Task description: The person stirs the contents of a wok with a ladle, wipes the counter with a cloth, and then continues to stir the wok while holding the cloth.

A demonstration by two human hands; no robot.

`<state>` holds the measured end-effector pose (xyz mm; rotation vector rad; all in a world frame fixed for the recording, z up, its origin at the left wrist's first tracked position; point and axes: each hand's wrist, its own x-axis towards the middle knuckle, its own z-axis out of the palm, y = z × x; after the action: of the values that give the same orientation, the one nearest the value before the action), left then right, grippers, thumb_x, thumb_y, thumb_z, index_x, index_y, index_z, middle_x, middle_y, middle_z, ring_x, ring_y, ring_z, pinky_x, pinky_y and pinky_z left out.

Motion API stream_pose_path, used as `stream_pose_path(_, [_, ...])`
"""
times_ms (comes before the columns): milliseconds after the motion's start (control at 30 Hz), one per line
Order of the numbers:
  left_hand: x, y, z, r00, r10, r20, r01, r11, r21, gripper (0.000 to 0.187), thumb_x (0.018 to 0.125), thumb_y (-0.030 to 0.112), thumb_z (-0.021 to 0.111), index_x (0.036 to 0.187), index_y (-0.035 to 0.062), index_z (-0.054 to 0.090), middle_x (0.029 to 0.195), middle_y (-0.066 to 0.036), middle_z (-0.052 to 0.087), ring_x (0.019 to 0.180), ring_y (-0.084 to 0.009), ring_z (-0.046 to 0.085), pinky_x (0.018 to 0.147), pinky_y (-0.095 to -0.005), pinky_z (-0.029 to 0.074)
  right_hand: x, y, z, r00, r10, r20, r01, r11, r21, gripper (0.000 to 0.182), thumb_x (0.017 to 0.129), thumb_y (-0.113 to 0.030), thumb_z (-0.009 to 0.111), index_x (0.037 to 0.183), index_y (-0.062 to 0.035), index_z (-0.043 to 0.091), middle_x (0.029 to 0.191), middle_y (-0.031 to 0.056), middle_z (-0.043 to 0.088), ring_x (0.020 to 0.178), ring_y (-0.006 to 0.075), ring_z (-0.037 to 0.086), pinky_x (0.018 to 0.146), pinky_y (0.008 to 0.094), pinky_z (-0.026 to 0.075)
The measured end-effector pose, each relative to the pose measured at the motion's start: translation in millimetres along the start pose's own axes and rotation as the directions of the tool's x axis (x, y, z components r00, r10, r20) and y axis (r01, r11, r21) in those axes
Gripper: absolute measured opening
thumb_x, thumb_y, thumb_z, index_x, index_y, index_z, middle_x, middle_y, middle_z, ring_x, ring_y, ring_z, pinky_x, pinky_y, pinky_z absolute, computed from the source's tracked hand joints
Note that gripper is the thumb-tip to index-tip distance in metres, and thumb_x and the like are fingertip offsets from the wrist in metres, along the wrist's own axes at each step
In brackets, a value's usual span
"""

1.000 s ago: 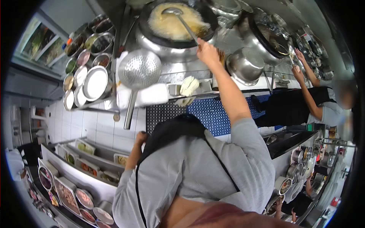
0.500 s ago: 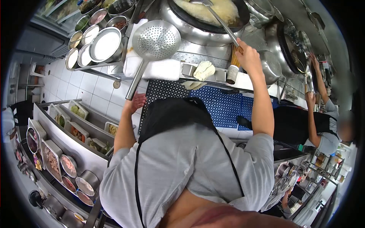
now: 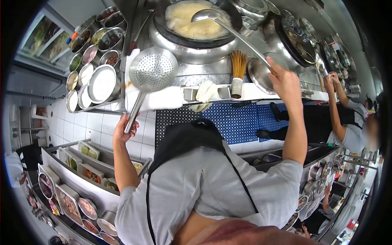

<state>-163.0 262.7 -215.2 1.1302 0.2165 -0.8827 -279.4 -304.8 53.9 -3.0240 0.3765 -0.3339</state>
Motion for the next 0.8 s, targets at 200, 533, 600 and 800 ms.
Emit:
stream_pose_path(200, [32,-72,-52,0.979,-0.197,0.056,0.199,0.98,-0.029,0.071,0.094,0.063,0.046,0.127,0.0016,0.059,0.087,-0.015,0.07,0.069,-0.0179,0.067,0.056,-0.0302,0.054,-21,15,-48,0.994,0.063,0.086,-0.072,0.993,0.097,0.052,0.08,-0.006,0.07,0.13,-0.0184,0.064,0.089,0.0174,0.071,0.082,0.0341,0.069,0.074,0.0381,0.052])
stream_pose_path(533, [29,-141,-52,0.958,-0.269,-0.096,0.241,0.942,-0.235,0.069,0.095,0.062,0.048,0.118,-0.0015,0.06,0.091,-0.012,0.069,0.084,-0.025,0.068,0.077,-0.0383,0.056,14,13,36,0.957,0.035,0.287,-0.036,0.999,0.001,0.063,0.077,-0.004,0.062,0.139,-0.0049,0.05,0.097,0.0223,0.07,0.093,0.0407,0.066,0.085,0.0496,0.05])
stream_pose_path(600, [22,-117,-61,0.993,-0.033,0.113,0.061,0.965,-0.254,0.081,0.094,0.068,0.041,0.127,-0.0028,0.058,0.107,-0.015,0.071,0.09,-0.0249,0.07,0.077,-0.0389,0.057,32,9,54,0.949,0.028,0.315,-0.017,0.999,-0.037,0.061,0.076,-0.002,0.06,0.136,-0.0032,0.052,0.1,0.0248,0.069,0.096,0.0424,0.065,0.087,0.0506,0.05])
stream_pose_path(800, [-4,5,5,0.999,-0.041,-0.006,0.041,0.999,-0.032,0.056,0.1,0.051,0.046,0.13,0.004,0.054,0.098,-0.017,0.07,0.075,-0.0197,0.07,0.055,-0.0288,0.057,77,-8,116,0.96,0.069,0.272,-0.062,0.997,-0.036,0.05,0.077,-0.003,0.056,0.127,-0.0023,0.057,0.105,0.0292,0.067,0.104,0.0461,0.063,0.093,0.0517,0.048])
